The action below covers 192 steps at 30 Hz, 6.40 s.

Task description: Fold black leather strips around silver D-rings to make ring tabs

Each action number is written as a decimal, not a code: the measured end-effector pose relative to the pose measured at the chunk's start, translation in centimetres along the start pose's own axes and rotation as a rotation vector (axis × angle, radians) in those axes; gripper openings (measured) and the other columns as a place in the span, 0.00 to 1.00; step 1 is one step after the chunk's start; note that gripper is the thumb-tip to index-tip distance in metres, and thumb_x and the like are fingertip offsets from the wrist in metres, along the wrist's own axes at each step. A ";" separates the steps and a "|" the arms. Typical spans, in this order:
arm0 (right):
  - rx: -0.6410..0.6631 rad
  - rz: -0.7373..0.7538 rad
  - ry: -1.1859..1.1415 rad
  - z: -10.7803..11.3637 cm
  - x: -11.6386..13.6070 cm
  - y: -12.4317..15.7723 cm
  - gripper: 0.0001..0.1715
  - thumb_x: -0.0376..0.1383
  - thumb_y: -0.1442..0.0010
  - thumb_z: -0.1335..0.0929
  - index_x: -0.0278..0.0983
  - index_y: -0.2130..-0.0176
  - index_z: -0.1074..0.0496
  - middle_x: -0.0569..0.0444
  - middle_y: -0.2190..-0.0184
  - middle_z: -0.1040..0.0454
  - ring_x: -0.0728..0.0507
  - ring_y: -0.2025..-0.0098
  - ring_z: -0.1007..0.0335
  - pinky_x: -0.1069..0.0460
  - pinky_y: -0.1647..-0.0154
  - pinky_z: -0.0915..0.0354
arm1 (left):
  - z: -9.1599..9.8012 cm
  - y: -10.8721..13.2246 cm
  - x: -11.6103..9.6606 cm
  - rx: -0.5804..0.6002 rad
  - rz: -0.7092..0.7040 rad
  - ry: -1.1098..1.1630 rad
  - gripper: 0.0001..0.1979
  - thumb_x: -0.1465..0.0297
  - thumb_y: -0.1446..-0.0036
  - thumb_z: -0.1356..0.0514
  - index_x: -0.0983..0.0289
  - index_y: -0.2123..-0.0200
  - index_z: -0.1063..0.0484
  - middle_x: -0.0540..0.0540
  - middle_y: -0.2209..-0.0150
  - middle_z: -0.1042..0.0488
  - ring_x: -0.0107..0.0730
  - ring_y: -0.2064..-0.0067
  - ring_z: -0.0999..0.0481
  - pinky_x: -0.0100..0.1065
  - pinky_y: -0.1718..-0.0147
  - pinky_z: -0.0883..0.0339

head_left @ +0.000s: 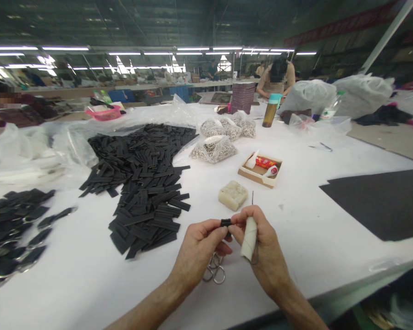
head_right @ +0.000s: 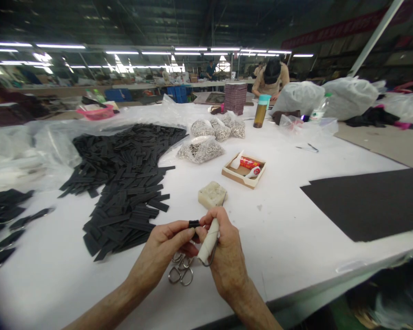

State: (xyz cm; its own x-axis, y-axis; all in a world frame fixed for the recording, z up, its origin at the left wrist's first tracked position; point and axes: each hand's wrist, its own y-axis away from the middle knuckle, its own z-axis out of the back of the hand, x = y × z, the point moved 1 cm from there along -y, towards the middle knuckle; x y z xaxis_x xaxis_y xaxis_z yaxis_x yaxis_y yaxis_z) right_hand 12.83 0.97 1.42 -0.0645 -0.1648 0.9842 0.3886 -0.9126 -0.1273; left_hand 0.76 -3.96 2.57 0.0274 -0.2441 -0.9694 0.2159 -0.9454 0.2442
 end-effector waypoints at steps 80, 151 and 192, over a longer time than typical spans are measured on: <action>-0.005 -0.112 -0.116 -0.1 0.4 0.7 0.07 0.37 0.44 0.34 0.39 0.70 0.40 0.59 0.73 0.32 0.50 0.75 0.35 0.56 0.75 0.35 | 0.1 -0.2 0.2 0.004 0.092 0.125 0.09 0.68 0.53 0.38 0.70 0.73 0.25 0.56 0.75 0.26 0.32 0.73 0.28 0.32 0.71 0.31; 0.159 -0.166 -0.494 3.2 -0.7 -8.6 0.13 0.39 0.48 0.33 0.34 0.78 0.35 0.63 0.86 0.48 0.57 0.85 0.60 0.57 0.84 0.66 | 1.5 -2.3 1.2 -0.078 0.084 0.340 0.09 0.69 0.51 0.38 0.71 0.71 0.25 0.59 0.71 0.23 0.31 0.71 0.25 0.29 0.72 0.30; 0.203 -0.148 -0.385 1.9 -0.7 -7.5 0.15 0.38 0.47 0.33 0.34 0.81 0.36 0.61 0.85 0.45 0.55 0.82 0.54 0.57 0.85 0.59 | 1.0 -1.6 0.6 -0.055 0.152 0.256 0.09 0.68 0.51 0.39 0.70 0.74 0.27 0.54 0.77 0.26 0.28 0.76 0.28 0.27 0.76 0.34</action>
State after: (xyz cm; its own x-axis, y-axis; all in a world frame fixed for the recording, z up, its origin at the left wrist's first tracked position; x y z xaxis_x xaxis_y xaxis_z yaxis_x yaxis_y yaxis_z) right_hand 11.68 8.60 1.90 0.1983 0.1478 0.9689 0.5753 -0.8179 0.0070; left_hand -0.53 -2.76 1.65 0.3066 -0.3131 -0.8989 0.2426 -0.8875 0.3918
